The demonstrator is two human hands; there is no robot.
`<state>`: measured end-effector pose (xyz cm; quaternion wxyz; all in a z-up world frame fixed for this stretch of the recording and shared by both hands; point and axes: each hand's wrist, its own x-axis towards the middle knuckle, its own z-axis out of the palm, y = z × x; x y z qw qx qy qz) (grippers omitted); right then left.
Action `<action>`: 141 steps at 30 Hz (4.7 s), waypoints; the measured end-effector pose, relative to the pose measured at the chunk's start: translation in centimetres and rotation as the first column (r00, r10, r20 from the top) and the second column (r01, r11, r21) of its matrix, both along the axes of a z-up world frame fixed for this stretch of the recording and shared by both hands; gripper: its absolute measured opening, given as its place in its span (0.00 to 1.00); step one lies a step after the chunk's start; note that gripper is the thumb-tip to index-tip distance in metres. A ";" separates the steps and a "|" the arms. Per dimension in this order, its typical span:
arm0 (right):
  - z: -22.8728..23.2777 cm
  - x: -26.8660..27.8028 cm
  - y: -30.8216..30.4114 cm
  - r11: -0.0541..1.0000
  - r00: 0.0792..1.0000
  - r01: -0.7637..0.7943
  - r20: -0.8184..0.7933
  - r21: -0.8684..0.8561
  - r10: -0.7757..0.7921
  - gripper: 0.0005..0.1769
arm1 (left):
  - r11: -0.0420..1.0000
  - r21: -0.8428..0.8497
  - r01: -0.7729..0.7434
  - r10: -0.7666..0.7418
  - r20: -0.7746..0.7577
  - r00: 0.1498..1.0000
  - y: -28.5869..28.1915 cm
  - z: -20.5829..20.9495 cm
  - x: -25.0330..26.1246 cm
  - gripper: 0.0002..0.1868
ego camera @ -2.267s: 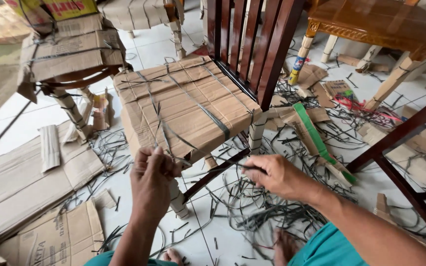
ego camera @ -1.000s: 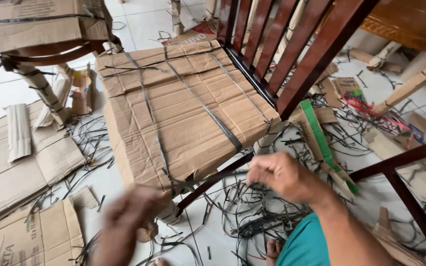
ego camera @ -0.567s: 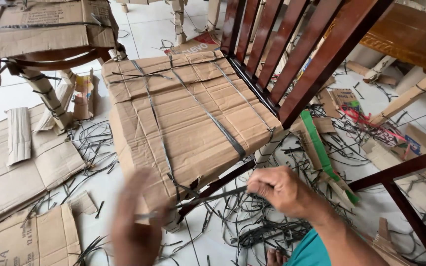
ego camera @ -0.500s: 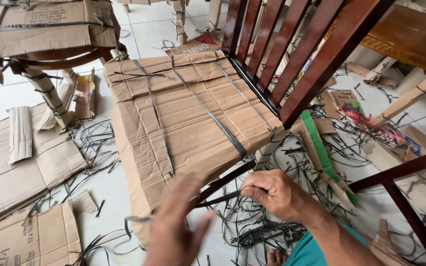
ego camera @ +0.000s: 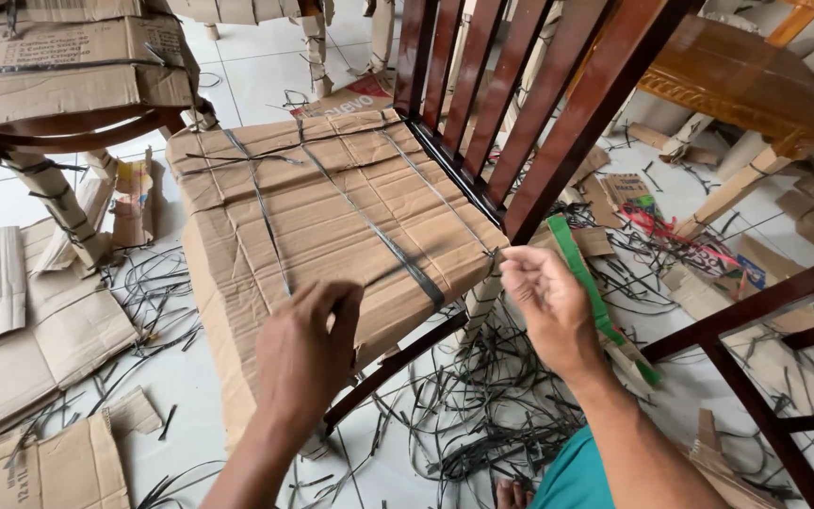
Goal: Securing cardboard protection to a wooden chair seat using plastic strapping and a cutter.
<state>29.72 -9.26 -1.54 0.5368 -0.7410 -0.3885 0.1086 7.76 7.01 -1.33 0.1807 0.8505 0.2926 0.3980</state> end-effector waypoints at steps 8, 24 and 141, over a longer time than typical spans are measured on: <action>-2.2 2.8 -0.7 0.987 0.997 0.082 -0.027 0.142 -0.079 0.14 | 0.933 -0.358 -0.032 -0.022 -0.148 0.989 1.5 -1.7 6.2 0.08; -3.0 6.2 -2.0 0.989 0.989 0.146 -0.040 0.009 -0.145 0.15 | 0.943 -0.332 0.024 -0.142 -0.338 0.931 3.9 -3.1 13.7 0.09; -6.9 7.5 -0.2 0.879 0.969 -0.159 0.101 -0.450 0.227 0.35 | 0.356 -0.932 -0.069 -0.048 -0.092 0.995 -5.6 -7.4 7.5 0.46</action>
